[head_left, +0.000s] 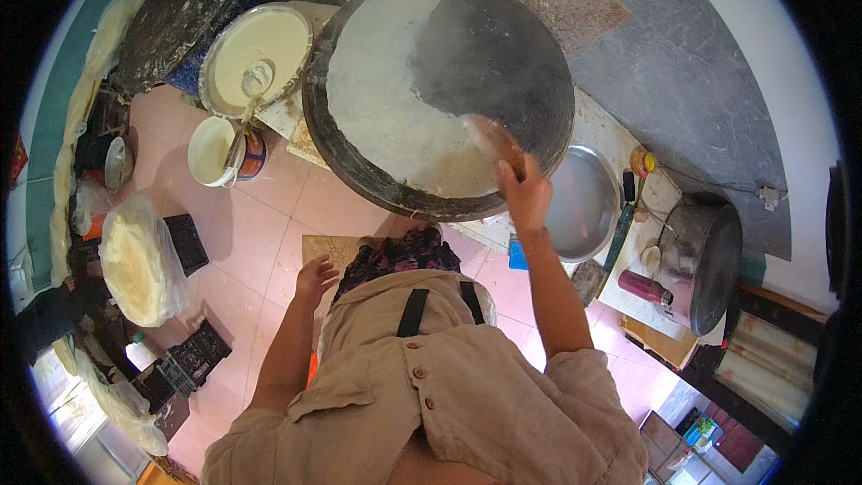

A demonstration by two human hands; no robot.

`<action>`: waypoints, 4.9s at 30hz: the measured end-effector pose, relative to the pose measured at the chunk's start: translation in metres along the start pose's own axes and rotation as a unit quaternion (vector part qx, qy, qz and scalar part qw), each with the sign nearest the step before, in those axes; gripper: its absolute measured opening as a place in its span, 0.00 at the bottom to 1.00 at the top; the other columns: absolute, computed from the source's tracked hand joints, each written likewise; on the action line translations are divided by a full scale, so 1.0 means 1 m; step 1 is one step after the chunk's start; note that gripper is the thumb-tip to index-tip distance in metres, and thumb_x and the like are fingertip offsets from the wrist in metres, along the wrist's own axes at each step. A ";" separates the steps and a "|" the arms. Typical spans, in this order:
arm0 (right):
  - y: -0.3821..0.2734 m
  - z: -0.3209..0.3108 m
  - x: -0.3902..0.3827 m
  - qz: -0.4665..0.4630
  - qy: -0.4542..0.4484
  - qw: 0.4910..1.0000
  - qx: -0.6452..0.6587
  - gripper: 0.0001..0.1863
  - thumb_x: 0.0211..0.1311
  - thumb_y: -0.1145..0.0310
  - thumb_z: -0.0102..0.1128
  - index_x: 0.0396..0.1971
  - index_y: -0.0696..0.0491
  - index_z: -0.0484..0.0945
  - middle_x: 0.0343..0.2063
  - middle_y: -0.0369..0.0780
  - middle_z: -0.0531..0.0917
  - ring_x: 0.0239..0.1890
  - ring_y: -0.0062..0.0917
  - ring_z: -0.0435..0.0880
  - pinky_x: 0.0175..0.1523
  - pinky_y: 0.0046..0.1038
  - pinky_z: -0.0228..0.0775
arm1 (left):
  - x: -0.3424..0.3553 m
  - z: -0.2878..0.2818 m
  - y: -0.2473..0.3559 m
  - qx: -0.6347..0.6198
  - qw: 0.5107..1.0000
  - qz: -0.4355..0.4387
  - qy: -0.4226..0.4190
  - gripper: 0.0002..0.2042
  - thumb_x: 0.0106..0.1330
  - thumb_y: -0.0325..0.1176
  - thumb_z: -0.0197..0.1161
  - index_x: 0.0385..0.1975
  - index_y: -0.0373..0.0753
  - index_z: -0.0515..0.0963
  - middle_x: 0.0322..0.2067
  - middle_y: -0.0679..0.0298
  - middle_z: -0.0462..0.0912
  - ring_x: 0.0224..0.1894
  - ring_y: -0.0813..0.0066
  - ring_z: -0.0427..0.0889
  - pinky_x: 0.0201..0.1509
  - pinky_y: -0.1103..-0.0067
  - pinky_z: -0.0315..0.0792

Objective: The person pours batter onto a hot griddle, spreads it into a thin circle, cooks it, then lifts and folds the crepe before stacking it. They repeat this process multiple times using a ladle, spatula, and scraper.

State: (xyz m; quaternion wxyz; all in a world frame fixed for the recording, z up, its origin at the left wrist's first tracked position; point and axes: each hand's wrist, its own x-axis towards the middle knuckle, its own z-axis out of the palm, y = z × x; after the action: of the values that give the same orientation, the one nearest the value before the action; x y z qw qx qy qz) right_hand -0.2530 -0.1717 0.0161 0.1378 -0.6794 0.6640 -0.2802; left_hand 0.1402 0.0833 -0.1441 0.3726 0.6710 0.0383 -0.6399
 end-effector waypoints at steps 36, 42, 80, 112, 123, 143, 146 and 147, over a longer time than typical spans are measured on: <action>0.095 -0.050 0.137 -0.055 -0.123 0.991 -0.018 0.17 0.64 0.57 0.55 0.48 0.49 0.78 0.38 0.45 0.85 0.43 0.41 0.83 0.48 0.38 0.72 | -0.020 -0.015 -0.067 -0.041 0.996 -0.017 0.074 0.26 0.68 0.44 0.54 0.61 0.35 0.67 0.54 0.48 0.71 0.48 0.54 0.79 0.50 0.61 0.77; 0.099 -0.022 0.209 -0.116 -0.095 0.986 -0.075 0.16 0.61 0.61 0.60 0.48 0.50 0.78 0.38 0.46 0.85 0.42 0.41 0.84 0.47 0.35 0.74 | -0.020 -0.005 -0.070 -0.039 0.994 -0.013 0.099 0.27 0.68 0.46 0.54 0.61 0.35 0.66 0.53 0.48 0.72 0.47 0.56 0.80 0.49 0.62 0.77; 0.007 -0.020 0.266 -0.051 0.015 0.990 0.128 0.20 0.60 0.63 0.60 0.49 0.59 0.79 0.45 0.49 0.82 0.49 0.36 0.81 0.55 0.34 0.68 | 0.006 -0.046 -0.064 -0.109 0.982 -0.035 0.150 0.25 0.70 0.48 0.50 0.60 0.37 0.69 0.45 0.55 0.75 0.43 0.58 0.80 0.46 0.64 0.77; 0.009 0.088 0.314 0.010 0.110 0.987 -0.120 0.19 0.52 0.56 0.62 0.36 0.56 0.82 0.32 0.52 0.83 0.37 0.50 0.82 0.41 0.45 0.72 | 0.076 -0.115 0.056 -0.053 0.995 -0.054 0.060 0.23 0.70 0.44 0.51 0.60 0.37 0.68 0.47 0.53 0.74 0.44 0.57 0.80 0.46 0.63 0.79; -0.039 0.108 0.317 -0.023 0.122 0.985 -0.121 0.18 0.52 0.61 0.66 0.39 0.58 0.81 0.31 0.52 0.84 0.39 0.49 0.83 0.44 0.44 0.72 | 0.071 -0.106 0.066 -0.028 0.996 -0.054 0.063 0.26 0.66 0.47 0.55 0.60 0.37 0.69 0.49 0.51 0.74 0.44 0.58 0.80 0.47 0.64 0.77; -0.051 0.074 0.295 -0.133 -0.149 0.977 -0.081 0.13 0.64 0.67 0.58 0.48 0.51 0.76 0.40 0.46 0.84 0.42 0.45 0.82 0.44 0.39 0.73 | 0.065 -0.090 0.072 -0.018 0.997 -0.049 0.057 0.27 0.68 0.47 0.54 0.61 0.36 0.67 0.53 0.48 0.72 0.47 0.57 0.79 0.49 0.64 0.77; -0.056 0.054 0.266 -0.124 -0.200 0.972 -0.021 0.12 0.65 0.66 0.57 0.47 0.51 0.77 0.39 0.45 0.84 0.42 0.43 0.82 0.45 0.36 0.72 | 0.070 -0.087 0.070 -0.031 0.998 -0.039 0.047 0.27 0.68 0.47 0.54 0.61 0.36 0.67 0.52 0.49 0.72 0.47 0.57 0.79 0.49 0.64 0.76; -0.056 0.049 0.259 -0.122 -0.215 0.969 0.001 0.12 0.65 0.66 0.57 0.47 0.51 0.77 0.40 0.45 0.84 0.43 0.42 0.83 0.46 0.35 0.72 | 0.070 -0.087 0.070 -0.030 0.998 -0.039 0.043 0.27 0.68 0.47 0.54 0.61 0.36 0.67 0.52 0.49 0.72 0.47 0.57 0.79 0.49 0.64 0.76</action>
State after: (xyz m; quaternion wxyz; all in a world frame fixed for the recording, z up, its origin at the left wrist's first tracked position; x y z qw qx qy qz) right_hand -0.1896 -0.4303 0.0590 0.2430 -0.7991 0.5309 -0.1433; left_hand 0.2617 0.0508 -0.1827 0.3659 0.6844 0.0997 -0.6227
